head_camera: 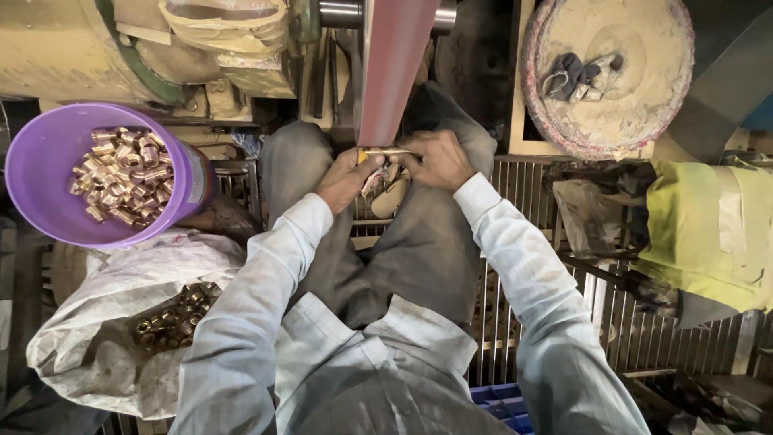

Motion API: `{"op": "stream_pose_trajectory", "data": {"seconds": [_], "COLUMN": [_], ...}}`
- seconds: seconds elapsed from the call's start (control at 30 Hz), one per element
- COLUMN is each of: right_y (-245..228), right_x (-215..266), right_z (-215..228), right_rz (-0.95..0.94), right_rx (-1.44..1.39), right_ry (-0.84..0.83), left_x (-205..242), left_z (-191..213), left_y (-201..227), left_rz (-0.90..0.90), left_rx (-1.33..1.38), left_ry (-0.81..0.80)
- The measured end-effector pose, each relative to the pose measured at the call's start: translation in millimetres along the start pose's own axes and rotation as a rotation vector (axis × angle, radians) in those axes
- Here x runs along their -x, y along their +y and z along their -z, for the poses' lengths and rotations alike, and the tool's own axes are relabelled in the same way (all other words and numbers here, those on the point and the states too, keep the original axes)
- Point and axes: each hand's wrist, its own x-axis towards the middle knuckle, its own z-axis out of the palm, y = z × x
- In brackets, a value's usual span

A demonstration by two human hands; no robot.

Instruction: The person sits on a metal grate floor and repeatedly polishes small brass-colored cylindrical parts against a vertical belt sander. They pick parts from a white sack, press them against the moving belt, and place finished pieces into a purple bucket.

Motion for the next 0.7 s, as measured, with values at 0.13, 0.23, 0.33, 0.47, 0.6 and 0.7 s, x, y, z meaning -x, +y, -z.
{"op": "stream_pose_trajectory", "data": {"seconds": [0.13, 0.23, 0.33, 0.47, 0.6, 0.7], "right_y": [-3.2, -4.2, -3.2, -7.8, -42.5, -80.6], "right_x": [-3.7, -5.8, -9.6, -9.8, 18.1, 51.7], "right_z": [1.5, 1.8, 3.6, 10.3, 18.1, 23.5], "right_rz": [-0.073, -0.174, -0.210, -0.331, -0.093, 0.049], "right_rx": [-0.035, -0.070, -0.135, -0.235, -0.055, 0.064], "right_ry": [-0.031, -0.078, -0.104, -0.170, -0.014, 0.169], "left_x": [1.2, 2.8, 5.1, 17.4, 50.1, 84.2], "left_z": [-1.5, -2.4, -4.3, -7.8, -17.3, -27.9], "left_y": [3.7, 7.9, 13.0, 21.8, 35.9, 48.7], "left_rz": [0.038, 0.070, 0.053, -0.011, -0.050, -0.200], "left_rx": [-0.014, -0.014, 0.005, -0.008, -0.226, -0.389], "left_ry": [0.018, 0.036, 0.016, -0.060, -0.070, -0.154]}}
